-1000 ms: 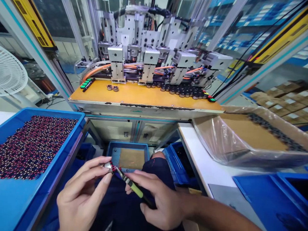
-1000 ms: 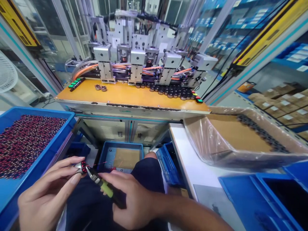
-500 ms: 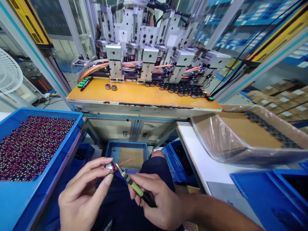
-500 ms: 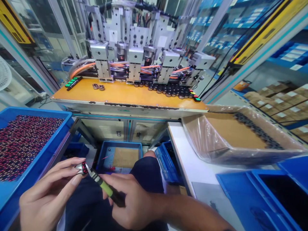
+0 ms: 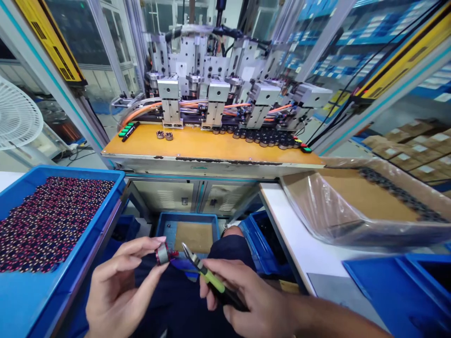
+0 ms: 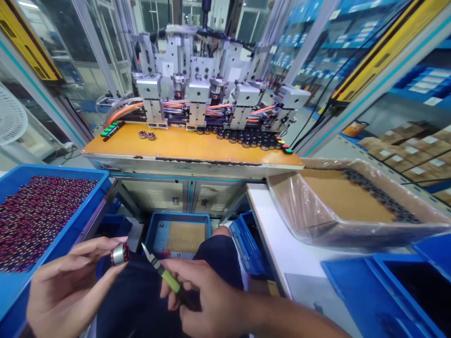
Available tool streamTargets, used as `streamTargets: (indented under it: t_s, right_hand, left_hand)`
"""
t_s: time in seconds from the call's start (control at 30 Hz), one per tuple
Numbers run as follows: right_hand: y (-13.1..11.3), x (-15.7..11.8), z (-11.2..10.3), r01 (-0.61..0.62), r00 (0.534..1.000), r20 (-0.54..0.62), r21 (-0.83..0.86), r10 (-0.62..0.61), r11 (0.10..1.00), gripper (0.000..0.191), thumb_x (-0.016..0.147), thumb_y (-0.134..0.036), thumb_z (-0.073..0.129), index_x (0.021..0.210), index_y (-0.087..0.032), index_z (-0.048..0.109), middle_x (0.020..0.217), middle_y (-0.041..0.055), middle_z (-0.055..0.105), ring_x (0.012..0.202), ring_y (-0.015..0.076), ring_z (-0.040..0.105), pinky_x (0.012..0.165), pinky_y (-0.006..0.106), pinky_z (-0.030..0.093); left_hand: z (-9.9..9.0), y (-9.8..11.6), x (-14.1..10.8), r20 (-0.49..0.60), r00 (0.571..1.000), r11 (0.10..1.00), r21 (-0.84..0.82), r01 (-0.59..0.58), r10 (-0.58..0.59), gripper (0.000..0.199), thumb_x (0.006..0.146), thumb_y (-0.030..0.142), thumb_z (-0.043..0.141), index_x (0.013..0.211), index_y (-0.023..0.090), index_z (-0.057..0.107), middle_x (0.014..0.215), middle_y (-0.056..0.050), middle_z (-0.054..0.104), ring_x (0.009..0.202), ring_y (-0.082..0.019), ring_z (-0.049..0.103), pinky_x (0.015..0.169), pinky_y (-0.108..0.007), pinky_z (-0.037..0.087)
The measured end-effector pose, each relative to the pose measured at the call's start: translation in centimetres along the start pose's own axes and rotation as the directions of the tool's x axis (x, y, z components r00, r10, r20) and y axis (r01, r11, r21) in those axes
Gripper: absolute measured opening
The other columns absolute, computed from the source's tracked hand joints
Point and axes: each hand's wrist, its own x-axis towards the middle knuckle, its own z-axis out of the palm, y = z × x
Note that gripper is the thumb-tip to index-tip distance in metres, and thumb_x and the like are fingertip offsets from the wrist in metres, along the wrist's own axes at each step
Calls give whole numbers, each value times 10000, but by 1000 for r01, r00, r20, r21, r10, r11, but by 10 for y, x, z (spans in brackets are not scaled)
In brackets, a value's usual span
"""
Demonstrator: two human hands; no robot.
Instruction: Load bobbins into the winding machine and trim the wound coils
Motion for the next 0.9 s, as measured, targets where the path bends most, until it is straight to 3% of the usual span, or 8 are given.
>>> streamTargets:
  t_s: [0.13, 0.47, 0.73, 0.9]
  right_hand:
    - [-6, 0, -1, 114, 993, 28, -101, -112, 988, 401, 803, -168, 554, 1203, -159, 581, 1017, 93, 603, 918, 164, 622, 864, 332, 525]
    - [-10, 3, 7, 153, 988, 17, -135, -152, 979, 433, 842, -225, 567, 1269, -153, 550, 1010, 100, 618, 915, 178, 632, 846, 327, 539]
    - [-8, 4, 8, 77, 996, 57, -119, -70, 990, 483, 847, -262, 594, 1315, -162, 531, 972, 67, 628, 837, 140, 609, 808, 294, 536]
    - [-7, 4, 10, 33, 997, 72, -60, -29, 998, 386, 855, -255, 617, 1226, -162, 571, 932, 51, 611, 773, 112, 587, 736, 246, 533]
  left_hand:
    - [1, 1, -4, -7, 1000, 1000, 25, 19, -19, 635, 712, -182, 636, 1172, 240, 525, 1177, -12, 710, 1086, -186, 710, 961, -339, 617]
    - [-2, 7, -12, 5, 999, 996, 81, 39, -40, 635, 706, -169, 657, 1168, 249, 537, 1171, -5, 730, 1068, -187, 720, 951, -330, 617]
    - [-4, 10, -13, 26, 999, 994, 101, 37, -39, 618, 723, -150, 655, 1171, 259, 537, 1178, 7, 728, 1075, -171, 719, 973, -303, 603]
    - [-2, 13, -12, 9, 999, 993, 111, 34, -35, 615, 721, -138, 664, 1174, 261, 547, 1170, 2, 733, 1065, -187, 724, 954, -320, 615]
